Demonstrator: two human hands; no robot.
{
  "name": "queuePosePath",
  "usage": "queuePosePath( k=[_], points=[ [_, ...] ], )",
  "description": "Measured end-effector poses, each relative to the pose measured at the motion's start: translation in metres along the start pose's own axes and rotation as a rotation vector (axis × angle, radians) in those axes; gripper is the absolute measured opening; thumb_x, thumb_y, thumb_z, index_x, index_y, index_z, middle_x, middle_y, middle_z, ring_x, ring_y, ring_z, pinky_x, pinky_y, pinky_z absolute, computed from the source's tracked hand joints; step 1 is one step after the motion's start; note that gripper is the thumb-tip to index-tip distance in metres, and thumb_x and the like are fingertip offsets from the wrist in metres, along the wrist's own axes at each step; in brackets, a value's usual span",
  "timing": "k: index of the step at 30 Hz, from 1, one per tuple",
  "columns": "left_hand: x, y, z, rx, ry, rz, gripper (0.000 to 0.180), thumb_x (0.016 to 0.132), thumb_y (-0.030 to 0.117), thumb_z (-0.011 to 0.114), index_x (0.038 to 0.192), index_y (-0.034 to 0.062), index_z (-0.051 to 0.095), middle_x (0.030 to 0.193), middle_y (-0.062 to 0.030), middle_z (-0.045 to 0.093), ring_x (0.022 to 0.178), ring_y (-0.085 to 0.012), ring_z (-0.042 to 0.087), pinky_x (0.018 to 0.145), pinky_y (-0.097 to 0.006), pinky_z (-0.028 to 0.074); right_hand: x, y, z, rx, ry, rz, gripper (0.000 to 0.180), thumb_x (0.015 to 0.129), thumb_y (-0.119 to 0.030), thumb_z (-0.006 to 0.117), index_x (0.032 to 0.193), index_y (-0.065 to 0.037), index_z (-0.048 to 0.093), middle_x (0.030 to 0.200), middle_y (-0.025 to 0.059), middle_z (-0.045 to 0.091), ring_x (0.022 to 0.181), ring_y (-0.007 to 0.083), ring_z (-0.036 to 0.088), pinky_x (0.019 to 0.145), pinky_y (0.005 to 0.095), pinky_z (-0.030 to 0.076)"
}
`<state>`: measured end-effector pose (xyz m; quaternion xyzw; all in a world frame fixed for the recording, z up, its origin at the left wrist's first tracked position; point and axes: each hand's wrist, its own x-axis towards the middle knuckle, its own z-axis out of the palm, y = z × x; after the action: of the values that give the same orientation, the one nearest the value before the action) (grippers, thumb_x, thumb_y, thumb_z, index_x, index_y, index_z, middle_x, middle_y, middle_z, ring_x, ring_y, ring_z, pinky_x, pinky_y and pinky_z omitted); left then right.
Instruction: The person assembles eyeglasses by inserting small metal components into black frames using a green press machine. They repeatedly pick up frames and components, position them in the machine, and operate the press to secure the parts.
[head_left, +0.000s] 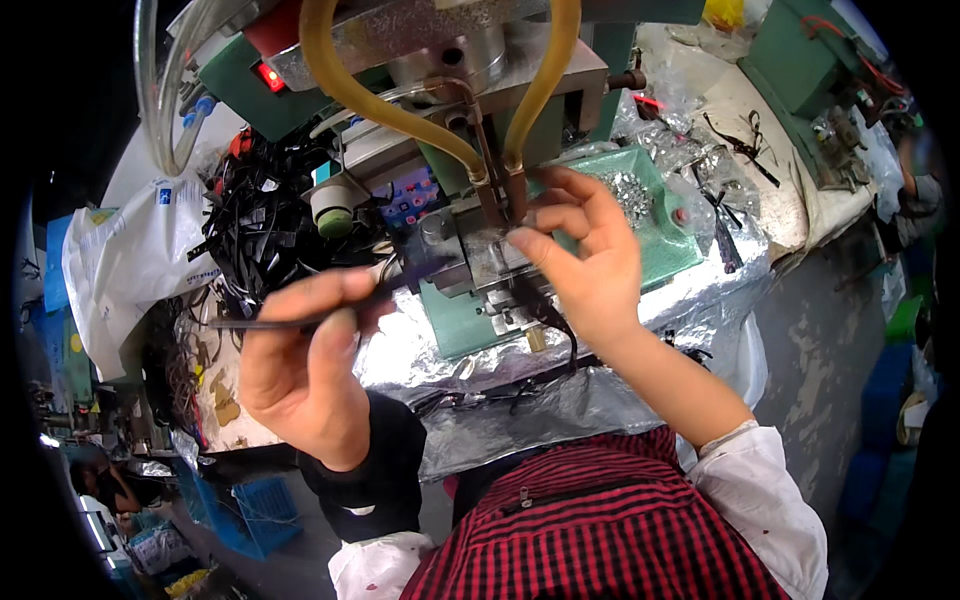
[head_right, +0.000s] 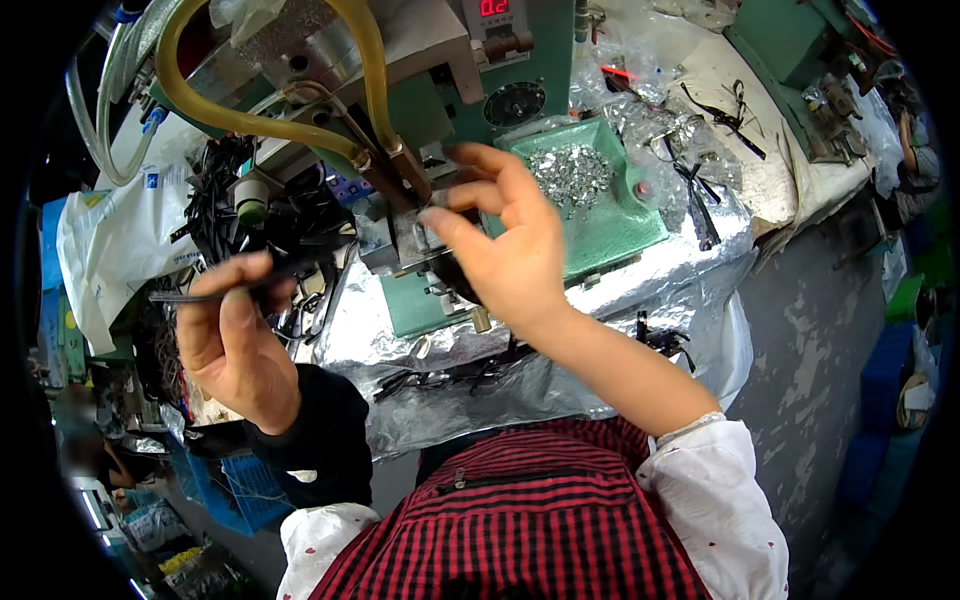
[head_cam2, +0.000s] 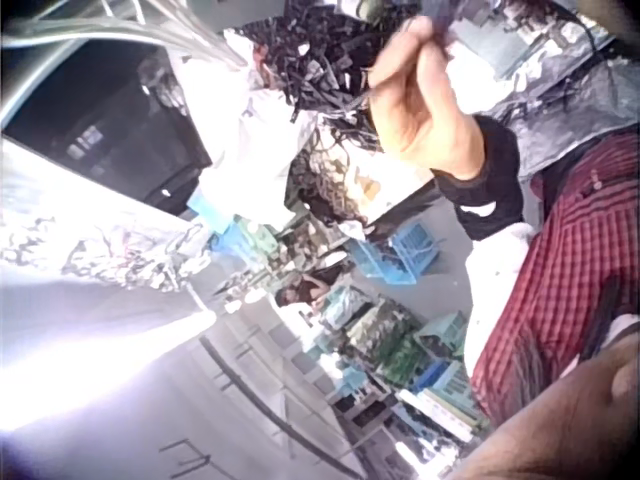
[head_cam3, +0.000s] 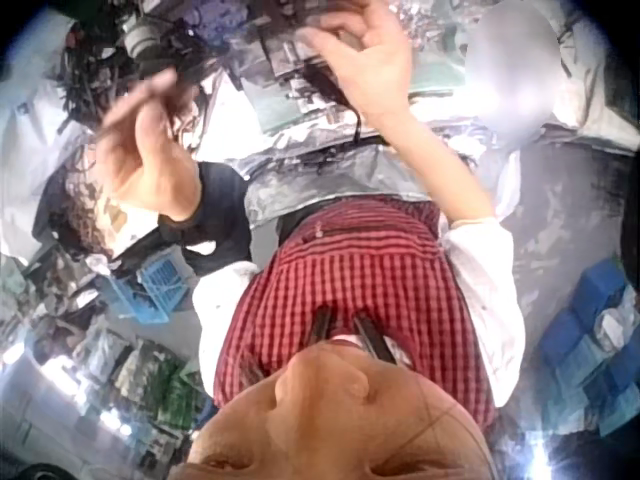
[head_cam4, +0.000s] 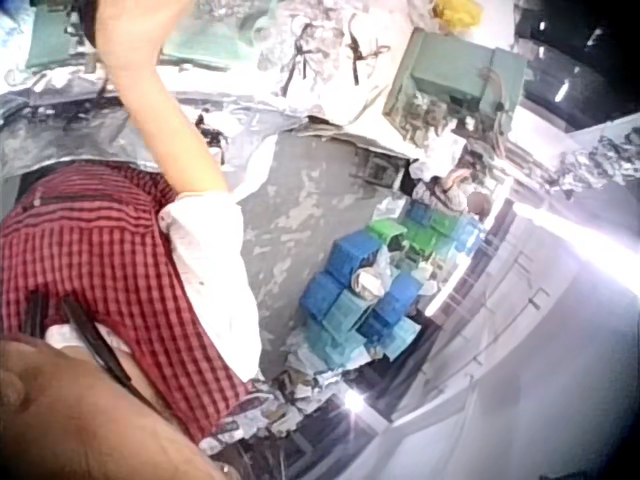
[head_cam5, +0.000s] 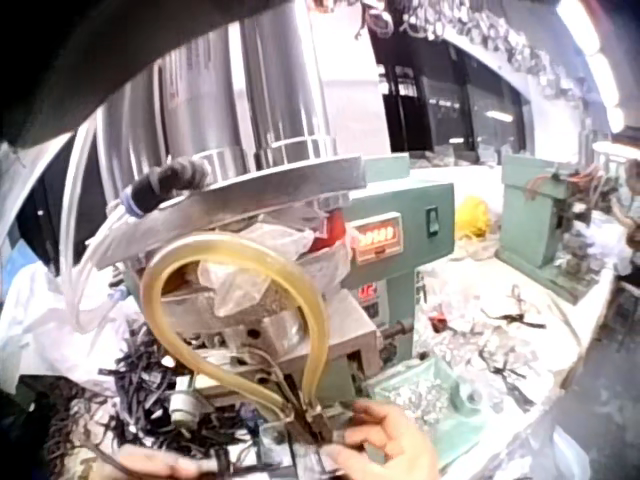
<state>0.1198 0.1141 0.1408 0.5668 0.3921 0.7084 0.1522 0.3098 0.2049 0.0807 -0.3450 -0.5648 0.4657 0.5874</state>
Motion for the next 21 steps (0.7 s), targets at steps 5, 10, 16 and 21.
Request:
queuePosePath(
  k=[5, 10, 16, 21],
  points=[
    [0.024, 0.001, 0.022, 0.092, 0.063, -0.074, 0.012, 0.093, -0.004, 0.064, 0.105, -0.0079, 0.065, 0.101, -0.0215, 0.071, 0.078, -0.0217, 0.071, 0.071, -0.029, 0.059, -0.007, -0.035, 0.005, 0.320, -0.015, 0.299, 0.056, 0.085, 0.000, 0.071, 0.136, 0.005, 0.048, 0.108, 0.0093, 0.070, 0.114, 0.0163, 0.060, 0.103, 0.0335, 0.042],
    [-0.024, -0.006, 0.030, 0.268, -0.356, 0.286, 0.034, 0.075, -0.009, 0.078, 0.106, 0.0020, 0.069, 0.105, -0.0212, 0.074, 0.093, -0.0293, 0.075, 0.069, -0.029, 0.057, -0.021, -0.039, -0.021, 0.220, -0.195, 0.087, 0.060, 0.084, 0.004, 0.063, 0.142, 0.001, 0.049, 0.138, 0.0158, 0.059, 0.130, 0.0267, 0.056, 0.108, 0.0397, 0.044],
    [-0.046, -0.028, 0.046, 0.638, -0.520, 0.567, 0.035, 0.071, -0.002, 0.081, 0.104, 0.0043, 0.072, 0.109, -0.0131, 0.075, 0.058, -0.0175, 0.058, 0.053, -0.029, 0.040, -0.002, 0.031, -0.088, -0.768, -0.135, 0.222, 0.032, 0.083, -0.002, 0.059, 0.113, -0.004, 0.072, 0.113, 0.0153, 0.073, 0.107, 0.0312, 0.069, 0.095, 0.0376, 0.052],
    [-0.046, -0.037, 0.049, 0.633, -0.531, 0.602, 0.036, 0.070, 0.000, 0.082, 0.105, 0.0046, 0.072, 0.112, -0.0134, 0.074, 0.059, -0.0158, 0.057, 0.052, -0.029, 0.041, -0.006, 0.044, -0.117, -0.712, -0.057, -0.100, 0.029, 0.087, 0.000, 0.056, 0.112, -0.004, 0.071, 0.111, 0.0152, 0.073, 0.105, 0.0314, 0.069, 0.095, 0.0372, 0.052]
  ],
)
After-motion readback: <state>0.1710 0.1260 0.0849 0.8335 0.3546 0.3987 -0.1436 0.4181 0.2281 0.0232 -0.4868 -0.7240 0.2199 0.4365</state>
